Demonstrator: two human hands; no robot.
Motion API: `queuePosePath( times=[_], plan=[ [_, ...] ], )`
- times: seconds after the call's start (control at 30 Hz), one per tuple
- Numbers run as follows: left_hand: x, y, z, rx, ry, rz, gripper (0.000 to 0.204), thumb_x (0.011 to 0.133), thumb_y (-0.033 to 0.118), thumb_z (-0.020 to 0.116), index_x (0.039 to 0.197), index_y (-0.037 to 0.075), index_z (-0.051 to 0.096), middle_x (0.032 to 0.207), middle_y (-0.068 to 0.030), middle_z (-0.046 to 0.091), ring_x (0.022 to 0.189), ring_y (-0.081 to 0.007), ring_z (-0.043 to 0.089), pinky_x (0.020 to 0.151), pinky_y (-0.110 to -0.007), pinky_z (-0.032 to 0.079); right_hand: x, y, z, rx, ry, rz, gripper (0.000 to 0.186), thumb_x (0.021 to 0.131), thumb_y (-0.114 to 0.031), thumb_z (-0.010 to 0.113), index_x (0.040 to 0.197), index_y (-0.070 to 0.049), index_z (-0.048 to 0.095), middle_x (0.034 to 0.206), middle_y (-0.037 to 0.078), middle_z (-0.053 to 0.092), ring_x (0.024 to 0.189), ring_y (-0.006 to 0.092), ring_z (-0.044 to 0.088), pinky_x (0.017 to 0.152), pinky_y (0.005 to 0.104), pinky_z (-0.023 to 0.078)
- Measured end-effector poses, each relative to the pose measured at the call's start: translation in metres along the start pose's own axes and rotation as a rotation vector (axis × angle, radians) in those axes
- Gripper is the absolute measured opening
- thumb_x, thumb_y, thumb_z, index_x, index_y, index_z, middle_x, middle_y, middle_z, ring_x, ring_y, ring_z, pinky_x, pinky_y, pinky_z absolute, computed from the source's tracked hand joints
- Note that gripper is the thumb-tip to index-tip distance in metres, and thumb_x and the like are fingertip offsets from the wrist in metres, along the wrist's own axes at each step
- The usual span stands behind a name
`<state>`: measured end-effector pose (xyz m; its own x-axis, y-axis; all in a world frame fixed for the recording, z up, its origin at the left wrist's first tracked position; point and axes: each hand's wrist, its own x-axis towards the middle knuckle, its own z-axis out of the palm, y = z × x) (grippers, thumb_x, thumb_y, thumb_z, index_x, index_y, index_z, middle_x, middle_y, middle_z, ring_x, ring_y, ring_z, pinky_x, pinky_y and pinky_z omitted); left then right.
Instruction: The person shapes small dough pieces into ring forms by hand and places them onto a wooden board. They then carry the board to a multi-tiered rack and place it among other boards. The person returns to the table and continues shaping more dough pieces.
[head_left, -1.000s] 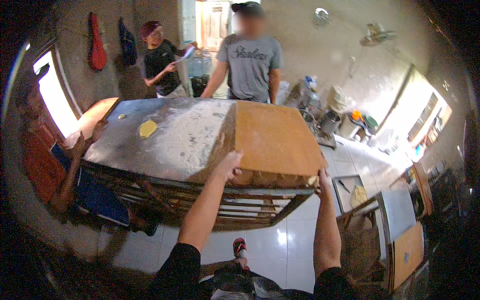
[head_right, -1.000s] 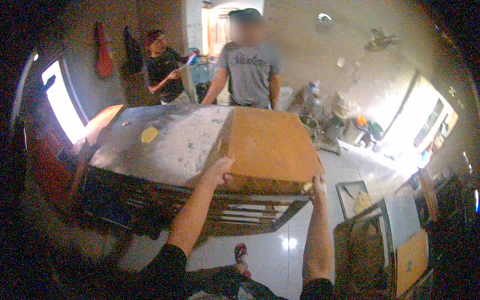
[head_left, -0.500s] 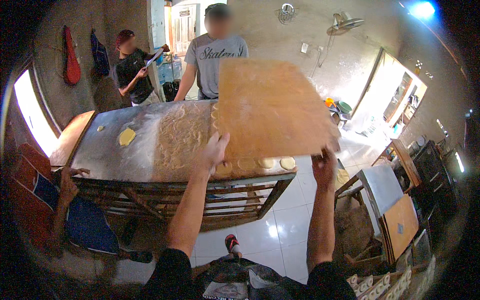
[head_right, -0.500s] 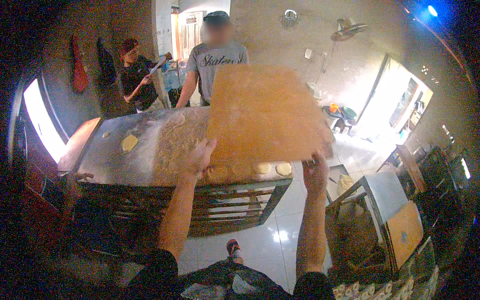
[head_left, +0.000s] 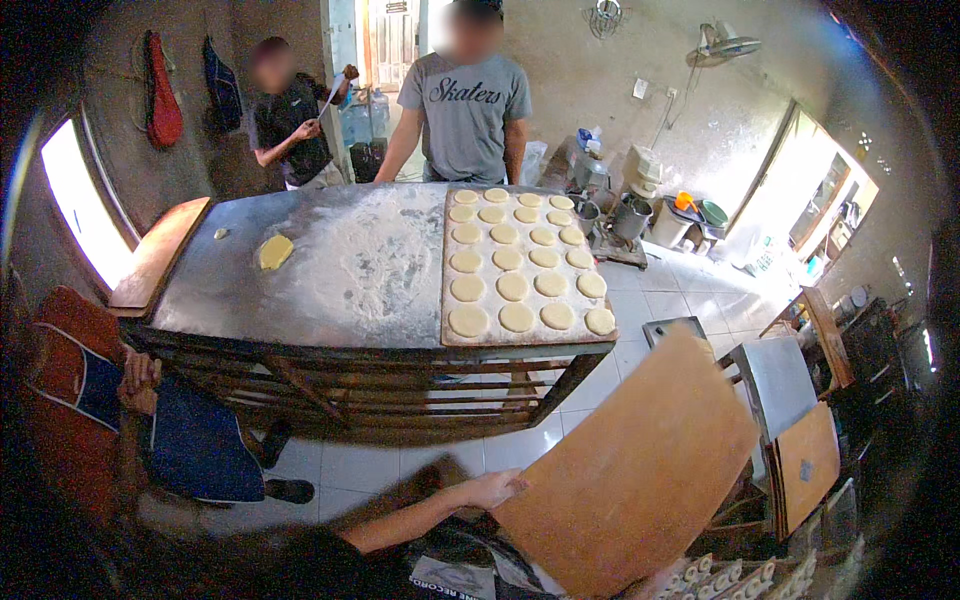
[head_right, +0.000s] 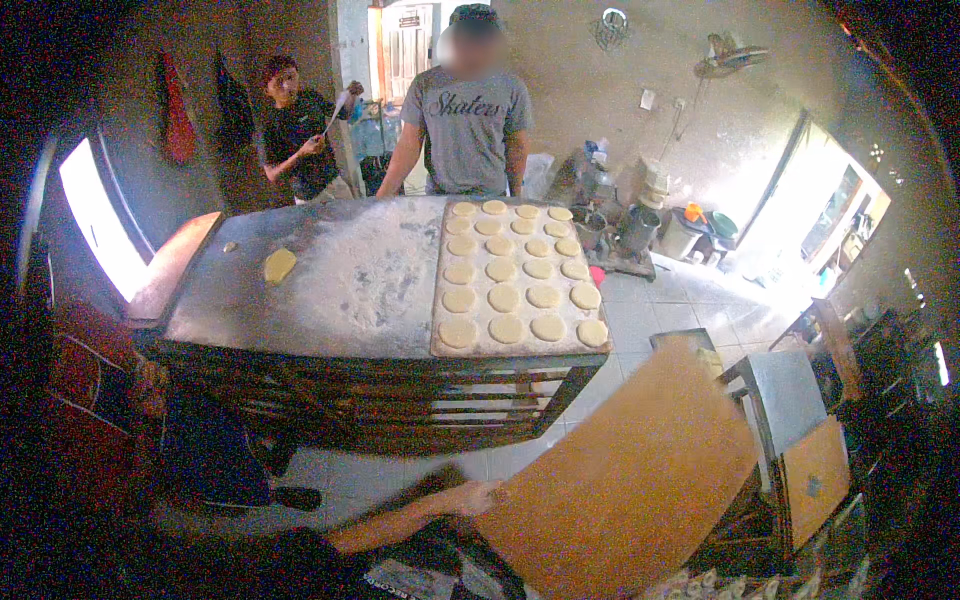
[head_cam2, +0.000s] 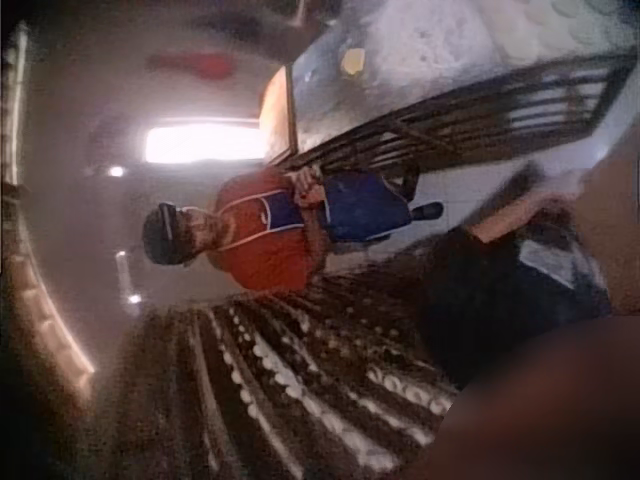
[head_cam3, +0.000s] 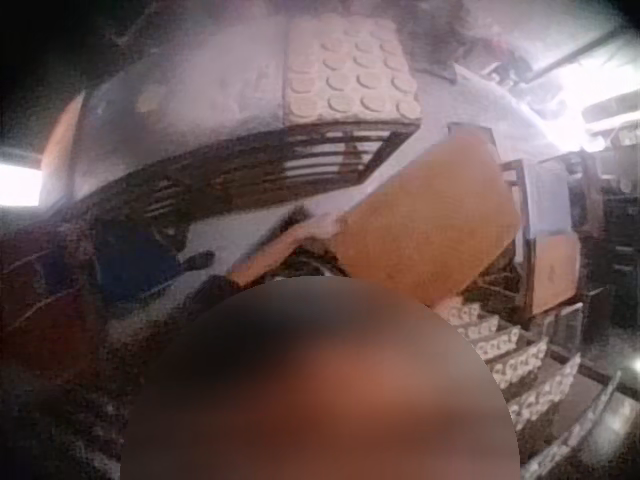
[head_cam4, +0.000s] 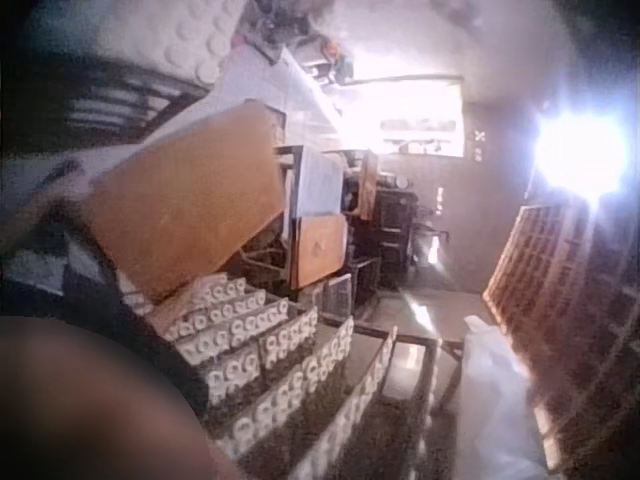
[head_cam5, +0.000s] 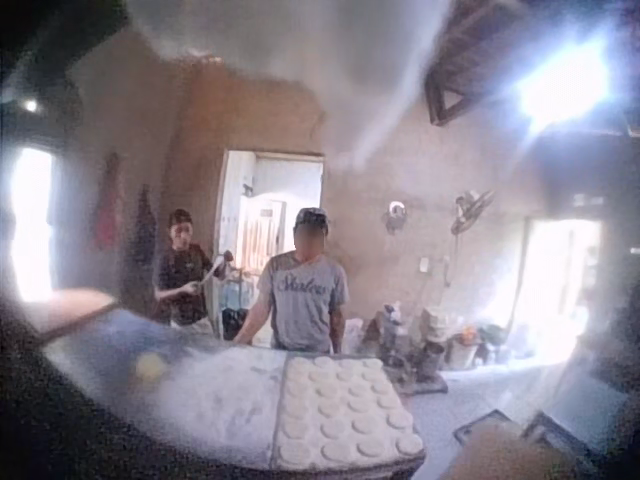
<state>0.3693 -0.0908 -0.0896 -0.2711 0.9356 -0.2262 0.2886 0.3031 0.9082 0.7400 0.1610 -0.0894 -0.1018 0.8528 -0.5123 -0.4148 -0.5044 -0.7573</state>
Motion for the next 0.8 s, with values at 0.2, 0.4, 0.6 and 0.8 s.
queuePosePath(
  times=[0.2, 0.4, 0.6, 0.8],
  plan=[
    [0.001, -0.151, 0.036, -0.244, -0.232, -0.291, 0.049, 0.104, 0.047, 0.045, 0.117, 0.002, 0.061, 0.101, -0.0174, 0.07, 0.093, -0.0291, 0.064, 0.084, -0.046, 0.051, -0.076, 0.124, -0.013, -0.341, 0.286, 0.1, 0.069, 0.1, -0.062, 0.034, 0.139, -0.006, 0.048, 0.135, 0.016, 0.054, 0.12, 0.0374, 0.053, 0.101, 0.0517, 0.043],
    [-0.102, -0.242, -0.046, -0.092, 0.064, -0.628, 0.052, 0.1, 0.052, 0.05, 0.101, 0.003, 0.068, 0.093, -0.0149, 0.071, 0.081, -0.03, 0.067, 0.076, -0.045, 0.052, -0.14, 0.238, 0.029, -0.627, 0.397, 0.155, 0.065, 0.099, -0.059, 0.04, 0.13, -0.004, 0.054, 0.124, 0.018, 0.059, 0.112, 0.0371, 0.056, 0.096, 0.0495, 0.045],
    [-0.236, -0.322, -0.133, -0.054, 0.526, -0.602, 0.058, 0.101, 0.053, 0.048, 0.124, 0.001, 0.062, 0.109, -0.0209, 0.068, 0.1, -0.0369, 0.066, 0.085, -0.046, 0.05, -0.167, 0.319, 0.085, -0.894, 0.38, 0.117, 0.062, 0.098, -0.056, 0.046, 0.122, -0.001, 0.06, 0.113, 0.02, 0.064, 0.103, 0.0367, 0.06, 0.091, 0.0473, 0.047],
    [-0.25, -0.378, -0.14, -0.1, 0.642, -0.677, 0.063, 0.103, 0.05, 0.046, 0.135, -0.004, 0.051, 0.117, -0.0245, 0.062, 0.106, -0.0368, 0.062, 0.09, -0.046, 0.047, -0.13, 0.339, 0.184, -1.118, 0.234, -0.037, 0.06, 0.096, -0.053, 0.052, 0.114, 0.002, 0.066, 0.102, 0.021, 0.069, 0.094, 0.0364, 0.064, 0.086, 0.0451, 0.049]
  ],
)
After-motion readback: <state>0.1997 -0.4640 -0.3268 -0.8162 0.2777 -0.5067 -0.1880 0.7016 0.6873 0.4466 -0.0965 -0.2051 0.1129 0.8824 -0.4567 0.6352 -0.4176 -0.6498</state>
